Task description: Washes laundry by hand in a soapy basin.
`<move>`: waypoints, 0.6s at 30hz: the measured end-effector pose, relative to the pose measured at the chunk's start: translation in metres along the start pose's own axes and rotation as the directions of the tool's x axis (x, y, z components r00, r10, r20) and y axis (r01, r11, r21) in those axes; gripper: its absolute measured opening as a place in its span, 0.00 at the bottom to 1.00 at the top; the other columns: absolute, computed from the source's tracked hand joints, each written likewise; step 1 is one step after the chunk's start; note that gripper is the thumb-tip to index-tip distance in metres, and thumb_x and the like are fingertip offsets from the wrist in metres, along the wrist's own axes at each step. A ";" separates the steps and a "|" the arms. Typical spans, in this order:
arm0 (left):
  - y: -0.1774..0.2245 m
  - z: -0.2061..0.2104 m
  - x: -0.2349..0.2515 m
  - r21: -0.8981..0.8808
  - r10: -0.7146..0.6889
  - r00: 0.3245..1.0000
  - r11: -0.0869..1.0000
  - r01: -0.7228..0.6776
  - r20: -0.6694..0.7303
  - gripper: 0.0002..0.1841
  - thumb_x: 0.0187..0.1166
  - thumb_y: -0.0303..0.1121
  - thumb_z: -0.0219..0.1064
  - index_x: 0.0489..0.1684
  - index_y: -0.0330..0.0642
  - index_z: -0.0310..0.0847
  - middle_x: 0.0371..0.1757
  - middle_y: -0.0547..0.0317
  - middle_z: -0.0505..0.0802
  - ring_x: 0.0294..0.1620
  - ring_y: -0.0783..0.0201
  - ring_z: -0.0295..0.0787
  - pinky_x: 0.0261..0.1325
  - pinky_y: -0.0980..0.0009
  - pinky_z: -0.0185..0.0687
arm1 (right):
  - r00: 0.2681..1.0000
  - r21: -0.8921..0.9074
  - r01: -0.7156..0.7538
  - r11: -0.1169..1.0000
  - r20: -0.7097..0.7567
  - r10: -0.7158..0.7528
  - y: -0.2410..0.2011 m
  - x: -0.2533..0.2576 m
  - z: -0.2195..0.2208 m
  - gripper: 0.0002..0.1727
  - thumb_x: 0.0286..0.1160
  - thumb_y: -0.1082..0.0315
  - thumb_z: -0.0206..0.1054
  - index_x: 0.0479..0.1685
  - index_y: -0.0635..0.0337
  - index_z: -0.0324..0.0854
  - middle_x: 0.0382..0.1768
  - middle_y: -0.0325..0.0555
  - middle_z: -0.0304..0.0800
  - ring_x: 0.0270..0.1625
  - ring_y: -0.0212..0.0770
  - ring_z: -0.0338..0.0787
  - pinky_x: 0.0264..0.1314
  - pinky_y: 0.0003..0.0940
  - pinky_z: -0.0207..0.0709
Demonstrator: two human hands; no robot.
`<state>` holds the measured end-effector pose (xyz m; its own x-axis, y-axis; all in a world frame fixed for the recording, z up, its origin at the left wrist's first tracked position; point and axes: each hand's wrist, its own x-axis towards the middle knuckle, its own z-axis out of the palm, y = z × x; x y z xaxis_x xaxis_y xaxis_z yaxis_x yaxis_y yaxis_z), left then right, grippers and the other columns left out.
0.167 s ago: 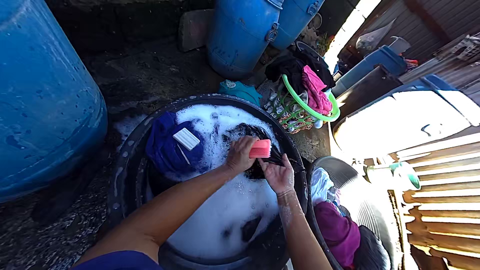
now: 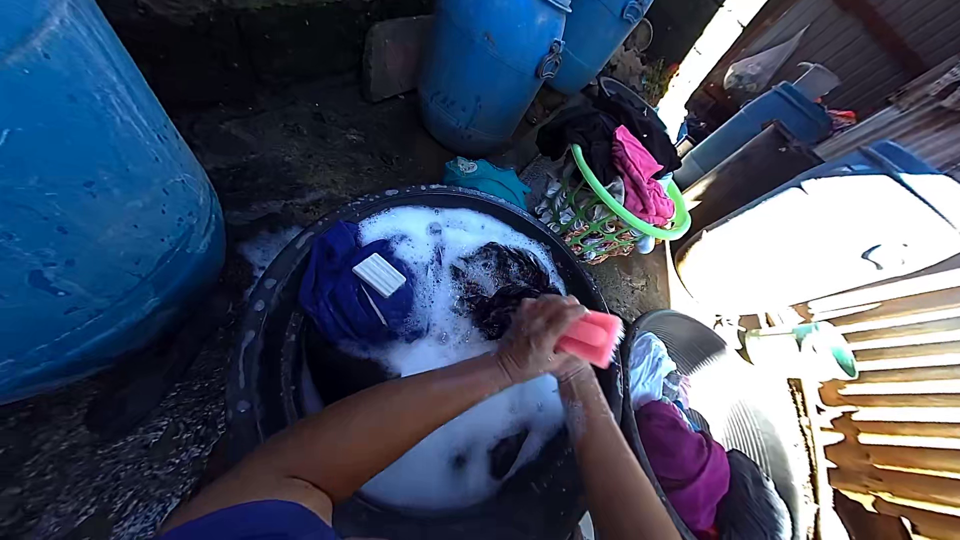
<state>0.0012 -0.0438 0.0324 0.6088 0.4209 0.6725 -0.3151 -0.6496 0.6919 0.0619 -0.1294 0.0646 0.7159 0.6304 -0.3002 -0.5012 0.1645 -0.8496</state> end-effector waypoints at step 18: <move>-0.028 0.012 -0.029 -0.051 -0.160 0.987 0.986 0.161 0.027 0.30 0.53 0.25 0.82 0.62 0.27 0.83 0.63 0.29 0.88 0.67 0.33 0.85 0.66 0.35 0.77 | 0.991 0.049 -0.133 0.990 -0.018 0.135 -0.002 0.014 -0.021 0.33 0.95 0.49 0.25 0.47 0.56 0.78 0.34 0.39 0.91 0.39 0.32 0.91 0.46 0.29 0.86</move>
<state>0.0009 -0.0453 -0.0100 0.6705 0.5026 0.5457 -0.2496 -0.5398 0.8039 0.0826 -0.1369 0.0534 0.6507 0.6328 -0.4197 -0.6153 0.1157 -0.7797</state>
